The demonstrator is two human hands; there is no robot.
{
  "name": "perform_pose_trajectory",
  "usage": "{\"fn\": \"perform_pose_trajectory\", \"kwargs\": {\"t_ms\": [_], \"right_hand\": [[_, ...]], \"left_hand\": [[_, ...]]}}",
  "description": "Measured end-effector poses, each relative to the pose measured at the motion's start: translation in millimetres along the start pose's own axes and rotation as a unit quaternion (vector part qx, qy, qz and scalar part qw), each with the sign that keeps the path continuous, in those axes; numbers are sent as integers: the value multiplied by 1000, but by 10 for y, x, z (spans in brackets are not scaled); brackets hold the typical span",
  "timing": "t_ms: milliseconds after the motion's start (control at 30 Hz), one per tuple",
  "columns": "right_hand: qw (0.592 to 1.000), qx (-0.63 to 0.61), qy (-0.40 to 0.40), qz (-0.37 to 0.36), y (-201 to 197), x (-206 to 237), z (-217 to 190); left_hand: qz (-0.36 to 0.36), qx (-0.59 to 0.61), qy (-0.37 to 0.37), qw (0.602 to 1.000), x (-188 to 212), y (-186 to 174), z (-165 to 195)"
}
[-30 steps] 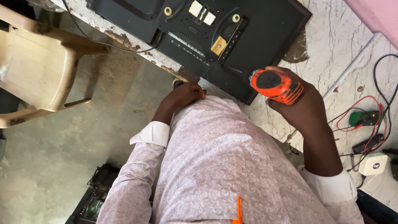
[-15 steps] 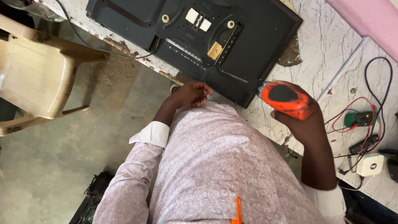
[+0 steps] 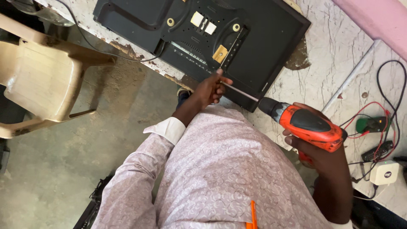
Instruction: The person uses a cordless drill to remove screws from the back panel of a television lying face-down on a workbench, working around the panel edges and repositioning the drill at different screw locations. They briefly reach into a cardboard box for a screwdriver bit and continue unscrewing screws around the mounting bracket.
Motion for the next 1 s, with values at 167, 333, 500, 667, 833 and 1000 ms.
{"fn": "perform_pose_trajectory", "kwargs": {"t_ms": [167,333,500,667,833,1000], "right_hand": [[999,-23,-19,-22,86,-61,45],[1000,-1,4,-20,91,-97,76],[1000,-5,-4,-12,177,-157,47],[999,4,-49,2,317,-309,-8],[999,0,-47,-13,416,-435,-55],[997,59,-25,-31,499,-464,-67]], "left_hand": [[-60,105,55,991,-76,-83,-58],[-20,110,76,991,-102,-247,-127],[75,99,111,986,-87,-465,-105],[170,48,112,978,-88,-603,-119],[186,32,106,976,-134,-665,-114],[196,11,98,976,-189,-724,-154]]}}
Point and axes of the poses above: each hand's wrist, its own x-axis away from the middle knuckle, its own y-axis out of the palm, z = x × y, the point moved 4 cm from there along -x, towards the middle knuckle, and after that the axes turned 6 degrees about z, right-handed, at the moved point
